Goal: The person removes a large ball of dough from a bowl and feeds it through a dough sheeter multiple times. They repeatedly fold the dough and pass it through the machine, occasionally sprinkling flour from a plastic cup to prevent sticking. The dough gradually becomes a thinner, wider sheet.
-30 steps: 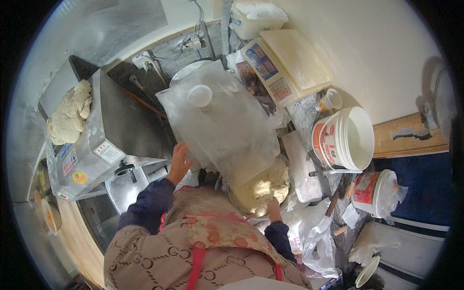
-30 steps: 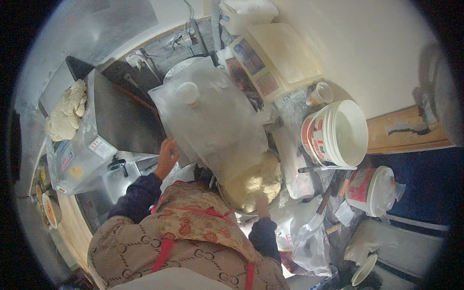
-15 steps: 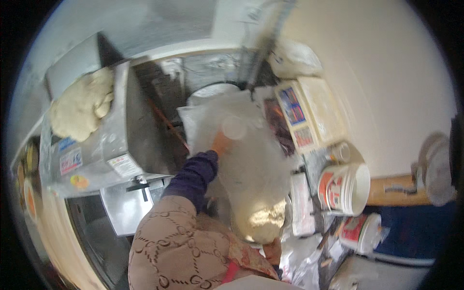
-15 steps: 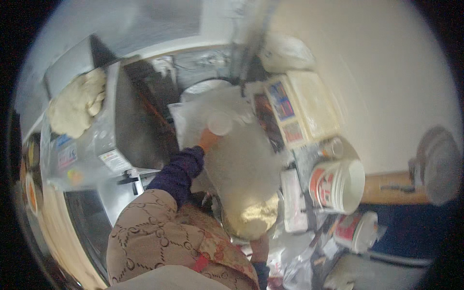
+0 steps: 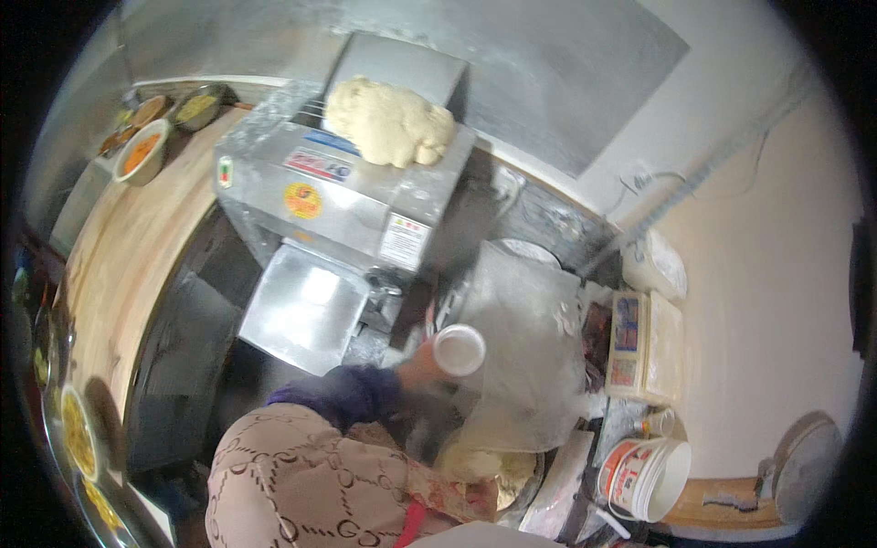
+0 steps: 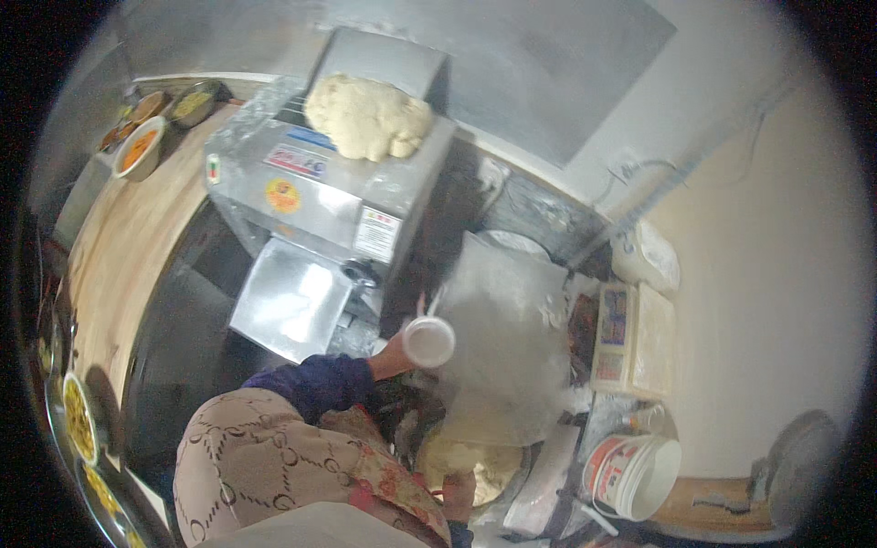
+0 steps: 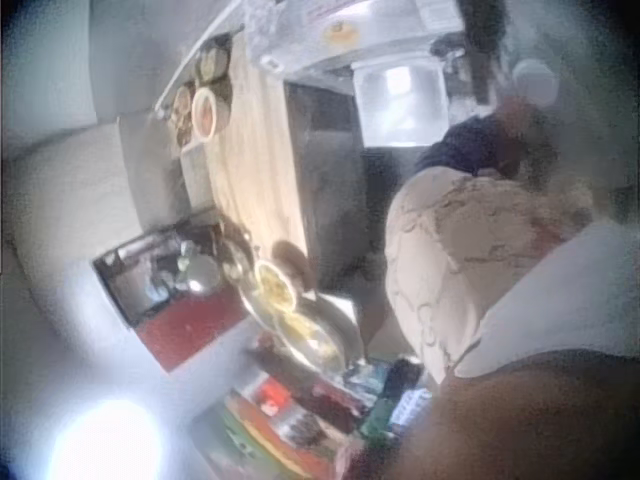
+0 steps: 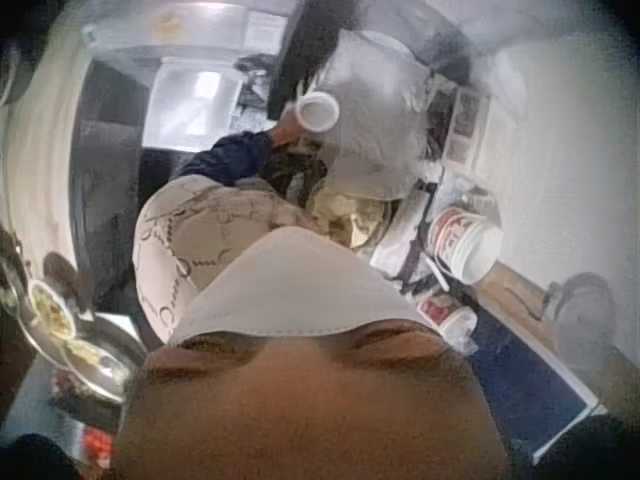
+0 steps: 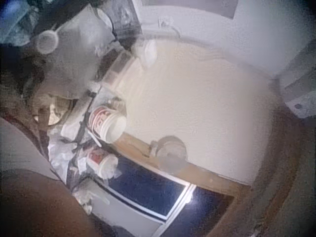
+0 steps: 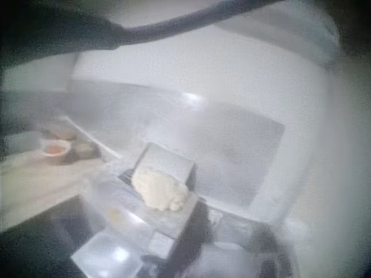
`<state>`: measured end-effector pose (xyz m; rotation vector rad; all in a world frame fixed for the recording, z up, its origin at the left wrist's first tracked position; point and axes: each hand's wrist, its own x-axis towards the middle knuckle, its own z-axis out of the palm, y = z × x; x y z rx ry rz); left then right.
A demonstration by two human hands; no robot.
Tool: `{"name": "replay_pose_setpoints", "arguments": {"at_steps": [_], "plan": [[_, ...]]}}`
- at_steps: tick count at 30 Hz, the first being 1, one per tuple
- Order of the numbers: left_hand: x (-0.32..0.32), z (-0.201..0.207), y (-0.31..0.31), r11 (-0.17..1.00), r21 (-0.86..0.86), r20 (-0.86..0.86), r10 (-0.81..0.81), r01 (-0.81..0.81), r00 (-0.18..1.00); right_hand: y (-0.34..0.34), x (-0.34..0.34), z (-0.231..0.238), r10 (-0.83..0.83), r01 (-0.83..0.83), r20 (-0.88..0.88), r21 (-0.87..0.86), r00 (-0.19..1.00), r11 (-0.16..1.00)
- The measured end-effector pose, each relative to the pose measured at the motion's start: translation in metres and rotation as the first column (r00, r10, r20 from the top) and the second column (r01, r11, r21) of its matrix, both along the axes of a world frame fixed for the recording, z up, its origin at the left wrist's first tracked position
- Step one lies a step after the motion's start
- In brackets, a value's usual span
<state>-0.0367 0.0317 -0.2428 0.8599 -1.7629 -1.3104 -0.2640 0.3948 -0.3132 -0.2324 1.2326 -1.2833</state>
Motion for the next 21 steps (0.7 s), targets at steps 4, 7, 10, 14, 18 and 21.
{"name": "replay_pose_setpoints", "arguments": {"at_steps": [4,7,10,14,18,21], "plan": [[0.124,0.011,0.048,0.988,0.082,0.024,0.127,-0.129,0.992,-0.066,0.05,0.021,0.057,-0.055,0.051,-0.047,0.997,0.997],[0.21,0.02,0.079,0.941,0.246,0.107,0.212,-0.233,0.971,-0.124,0.095,0.052,0.088,-0.083,0.032,-0.152,0.996,0.985],[0.281,0.013,0.095,0.895,0.145,0.182,0.395,-0.422,0.9,-0.179,0.138,0.094,0.152,-0.186,-0.142,-0.268,0.978,0.945],[0.348,-0.01,0.093,0.806,0.065,0.076,0.584,-0.589,0.808,-0.26,0.201,0.154,0.208,-0.317,-0.356,-0.284,0.911,0.905],[0.419,-0.021,0.067,0.779,0.059,0.254,0.593,-0.625,0.764,-0.369,0.268,0.219,-0.011,-0.404,-0.848,-0.265,0.53,0.876],[0.475,-0.019,0.036,0.753,-0.133,0.124,0.657,-0.644,0.743,-0.482,0.315,0.281,-0.318,-0.381,-0.892,-0.43,0.322,0.819]]}}
